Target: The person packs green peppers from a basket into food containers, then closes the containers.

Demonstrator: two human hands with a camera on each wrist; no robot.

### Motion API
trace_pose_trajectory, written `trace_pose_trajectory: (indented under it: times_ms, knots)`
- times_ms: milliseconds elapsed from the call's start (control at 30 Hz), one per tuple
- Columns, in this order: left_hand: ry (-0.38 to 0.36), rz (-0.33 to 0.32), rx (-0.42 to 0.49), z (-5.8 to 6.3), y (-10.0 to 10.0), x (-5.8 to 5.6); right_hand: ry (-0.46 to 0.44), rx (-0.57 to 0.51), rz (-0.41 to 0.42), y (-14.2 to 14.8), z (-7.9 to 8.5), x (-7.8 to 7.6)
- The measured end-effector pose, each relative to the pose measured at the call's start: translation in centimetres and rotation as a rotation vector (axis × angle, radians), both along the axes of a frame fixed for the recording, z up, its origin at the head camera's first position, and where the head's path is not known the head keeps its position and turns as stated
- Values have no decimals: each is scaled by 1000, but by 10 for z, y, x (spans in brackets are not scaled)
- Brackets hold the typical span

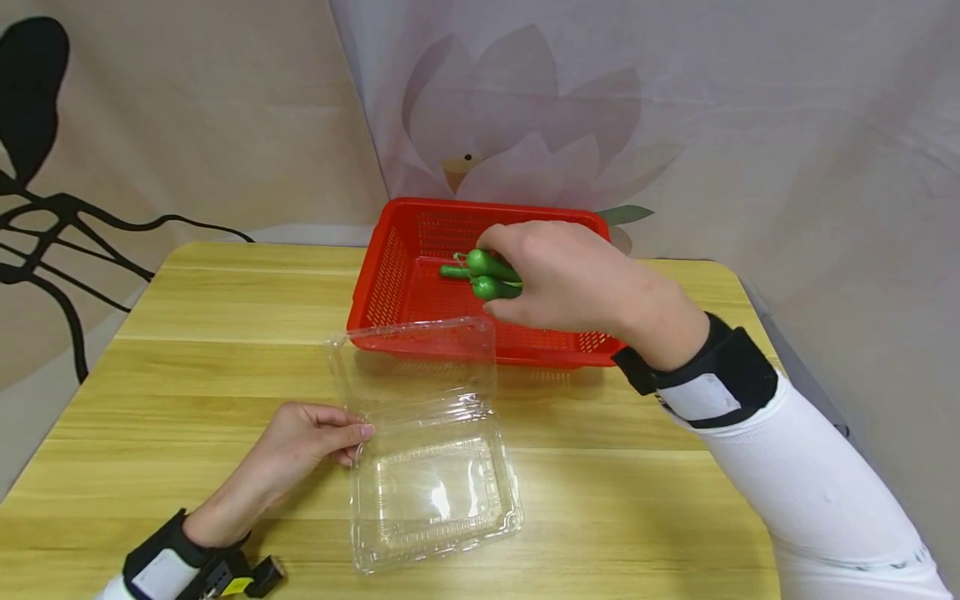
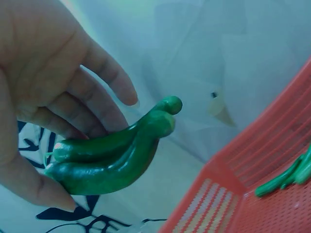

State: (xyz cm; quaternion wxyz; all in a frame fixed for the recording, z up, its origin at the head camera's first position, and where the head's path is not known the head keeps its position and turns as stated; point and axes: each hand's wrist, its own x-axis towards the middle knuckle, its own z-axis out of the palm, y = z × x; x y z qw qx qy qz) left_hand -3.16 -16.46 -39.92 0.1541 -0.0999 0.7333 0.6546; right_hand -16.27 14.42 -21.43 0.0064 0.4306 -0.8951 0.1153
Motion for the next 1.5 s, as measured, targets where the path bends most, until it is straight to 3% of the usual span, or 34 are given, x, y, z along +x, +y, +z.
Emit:
trace_pose_trajectory:
  times_ms: [200,533,867,1167,1500]
  knots:
    - [-3,4,11,-1,-1,0,81,-86,185,-7,2,21]
    - [-14,10,4,0,-1,-1,110,-89,303,-28,-10,58]
    - [-16,16,1,0,0,-1,107,-21,370,-46,-43,76]
    - [-5,3,-7,-1,-1,-1,38,79,419,-60,-84,86]
    - [-19,15,-12,0,0,-1,8,280,382,-70,-117,96]
